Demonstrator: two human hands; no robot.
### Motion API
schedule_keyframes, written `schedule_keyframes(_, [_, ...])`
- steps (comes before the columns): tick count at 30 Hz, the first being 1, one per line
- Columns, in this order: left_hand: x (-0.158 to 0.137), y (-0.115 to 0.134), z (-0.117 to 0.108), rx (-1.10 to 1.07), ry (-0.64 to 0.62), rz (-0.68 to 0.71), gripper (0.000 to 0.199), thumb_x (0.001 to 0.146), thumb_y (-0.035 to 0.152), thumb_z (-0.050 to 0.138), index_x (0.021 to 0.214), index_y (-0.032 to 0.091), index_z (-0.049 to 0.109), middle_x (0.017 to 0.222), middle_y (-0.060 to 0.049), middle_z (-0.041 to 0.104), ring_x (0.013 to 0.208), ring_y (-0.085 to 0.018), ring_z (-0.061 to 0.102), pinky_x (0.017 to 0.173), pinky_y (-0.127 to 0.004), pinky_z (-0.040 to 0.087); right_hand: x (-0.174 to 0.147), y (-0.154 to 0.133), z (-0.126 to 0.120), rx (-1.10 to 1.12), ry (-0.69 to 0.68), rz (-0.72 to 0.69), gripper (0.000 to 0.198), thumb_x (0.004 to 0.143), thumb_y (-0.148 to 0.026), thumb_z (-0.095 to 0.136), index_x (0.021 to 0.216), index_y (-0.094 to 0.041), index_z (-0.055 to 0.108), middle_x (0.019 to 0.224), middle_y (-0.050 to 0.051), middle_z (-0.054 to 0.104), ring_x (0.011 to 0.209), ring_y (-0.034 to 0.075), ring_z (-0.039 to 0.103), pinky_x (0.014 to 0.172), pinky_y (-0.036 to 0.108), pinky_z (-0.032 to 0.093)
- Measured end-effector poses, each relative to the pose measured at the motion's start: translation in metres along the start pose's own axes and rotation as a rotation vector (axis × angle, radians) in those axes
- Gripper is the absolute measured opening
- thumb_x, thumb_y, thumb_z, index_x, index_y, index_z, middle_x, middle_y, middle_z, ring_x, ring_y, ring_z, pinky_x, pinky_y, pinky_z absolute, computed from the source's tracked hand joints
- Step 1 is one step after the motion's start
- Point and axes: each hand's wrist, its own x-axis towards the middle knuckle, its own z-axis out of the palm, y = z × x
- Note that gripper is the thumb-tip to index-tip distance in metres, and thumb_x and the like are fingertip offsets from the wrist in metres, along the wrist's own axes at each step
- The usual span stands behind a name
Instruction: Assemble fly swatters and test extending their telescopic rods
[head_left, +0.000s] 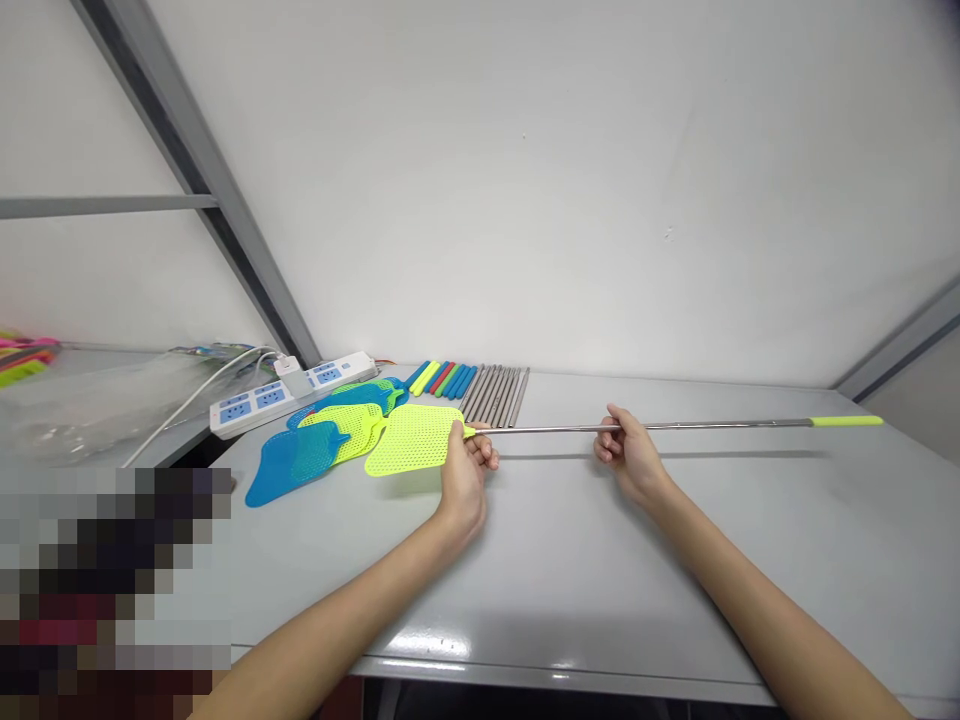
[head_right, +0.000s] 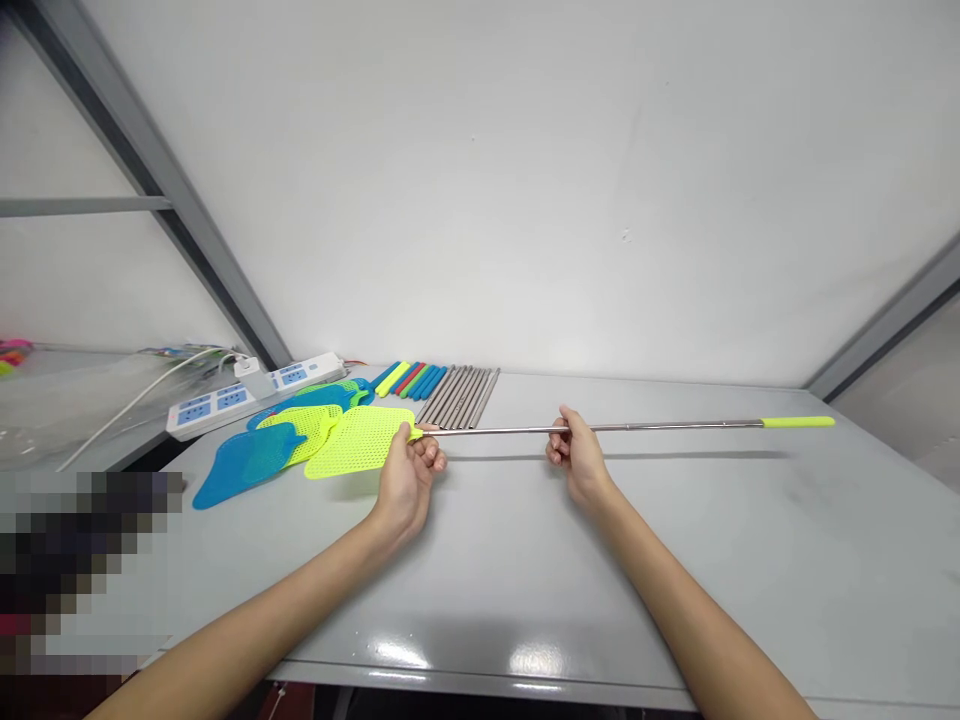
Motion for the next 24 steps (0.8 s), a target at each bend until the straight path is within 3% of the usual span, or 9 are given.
schedule_keyframes(8, [-0.008,-0.018,-0.009,-0.043,-0.021,-0.068,0.026,0.077,0.04,0.032,0.071,0.017,0.042,0.041,0.004,0.039,0.036,-0.009,0.037,0.04,-0.02,0.031,-0.006,0.005,0.007,-0.019,-0.084,0.022,0.04,0.074,-0.033,0.031,0.039,-0.016,0.038,0.035,-0.004,0.027,0.031,0.009,0.035,0.039,0.023,0.022])
schedule_keyframes(24, [-0.005,-0.015,-0.009,0.001,-0.032,-0.073,0.033,0.08,0.039,0.024,0.07,0.016,0.045,0.04,0.003,0.038,0.037,-0.009,0.038,0.042,-0.021,0.031,-0.009,0.01,0.014,0.07,-0.149,0.129,0.041,0.076,-0.035,0.024,0.038,-0.018,0.03,0.034,-0.002,0.026,0.032,0.011,0.034,0.038,0.024,0.024])
